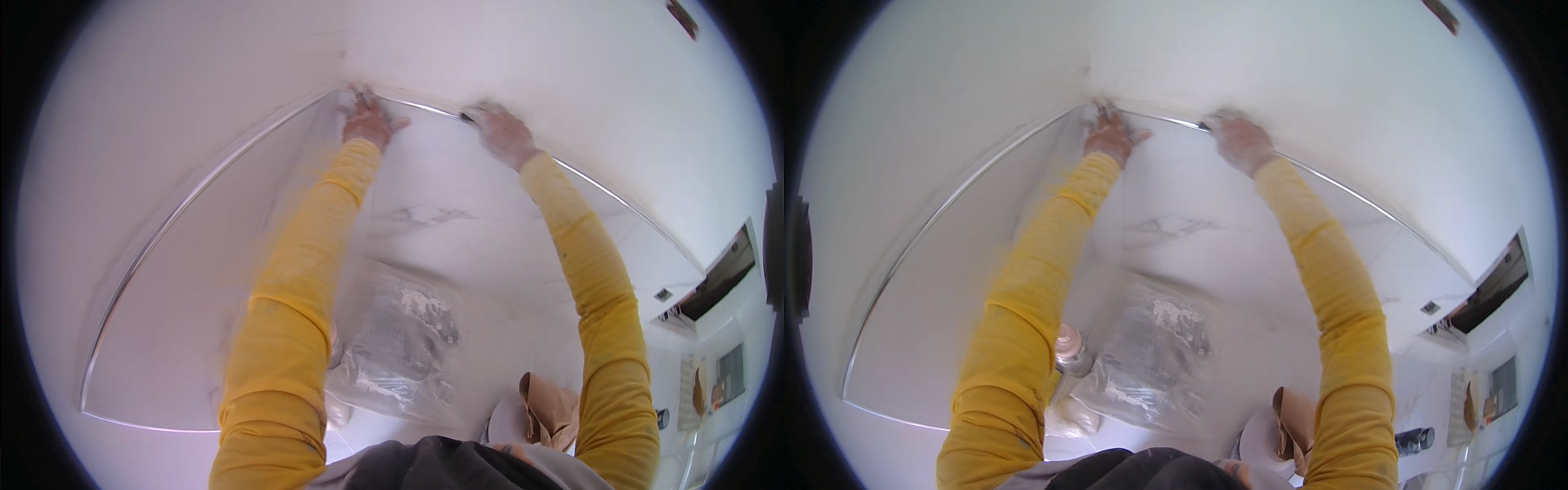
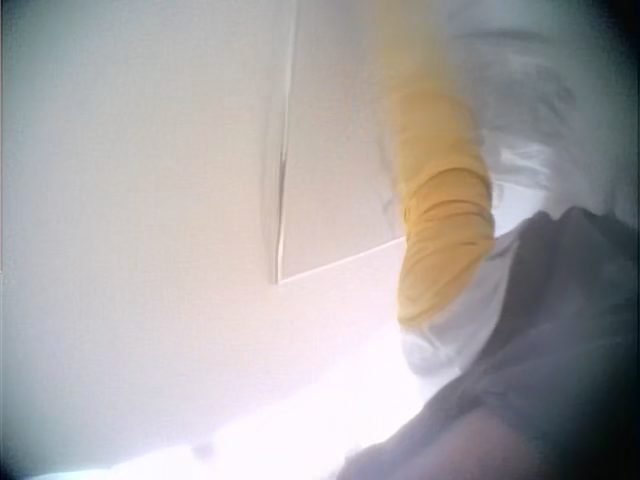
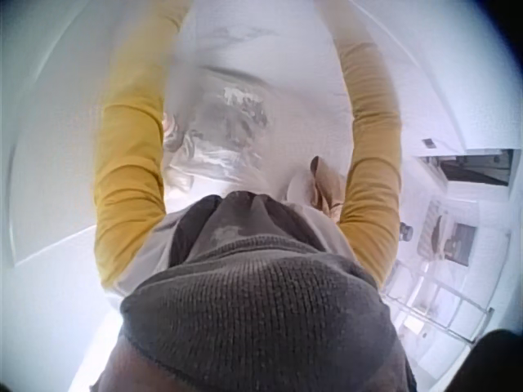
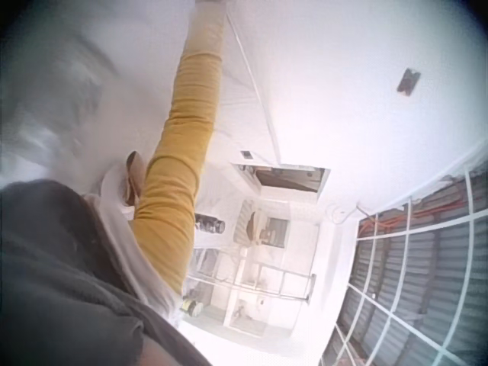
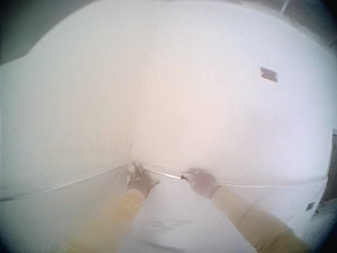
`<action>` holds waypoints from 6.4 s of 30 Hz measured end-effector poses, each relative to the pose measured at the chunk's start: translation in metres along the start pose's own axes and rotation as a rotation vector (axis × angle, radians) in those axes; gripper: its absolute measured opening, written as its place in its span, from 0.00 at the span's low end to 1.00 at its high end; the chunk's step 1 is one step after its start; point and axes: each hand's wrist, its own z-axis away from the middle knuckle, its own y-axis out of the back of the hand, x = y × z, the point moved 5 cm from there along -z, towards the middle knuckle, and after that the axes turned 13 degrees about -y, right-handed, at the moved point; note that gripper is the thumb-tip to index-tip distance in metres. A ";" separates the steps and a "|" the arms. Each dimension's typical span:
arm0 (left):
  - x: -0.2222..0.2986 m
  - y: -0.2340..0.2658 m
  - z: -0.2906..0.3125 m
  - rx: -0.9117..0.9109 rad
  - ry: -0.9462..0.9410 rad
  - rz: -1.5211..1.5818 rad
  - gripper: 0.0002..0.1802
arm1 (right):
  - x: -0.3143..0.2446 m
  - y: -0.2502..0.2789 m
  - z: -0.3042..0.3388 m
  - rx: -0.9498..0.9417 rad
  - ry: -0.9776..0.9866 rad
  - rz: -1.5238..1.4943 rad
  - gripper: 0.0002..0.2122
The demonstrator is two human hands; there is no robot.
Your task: The person installs a metal trim strip along the corner of a tiled wall using a small black tool to press and align the piece. They repeatedly adjust the trim along the seam and smooth it into place while working on a ladder.
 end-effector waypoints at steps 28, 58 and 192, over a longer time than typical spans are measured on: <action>-0.060 0.172 0.093 -0.211 -0.347 -0.418 0.30 | 0.355 0.052 0.226 0.154 -0.368 -0.150 0.13; -0.093 0.151 0.069 -0.407 -0.169 0.273 0.16 | 0.041 -0.005 0.020 0.159 -0.135 0.055 0.14; 0.488 0.044 0.042 0.342 -0.738 0.598 0.17 | 0.462 0.058 0.302 0.738 -0.486 -0.719 0.22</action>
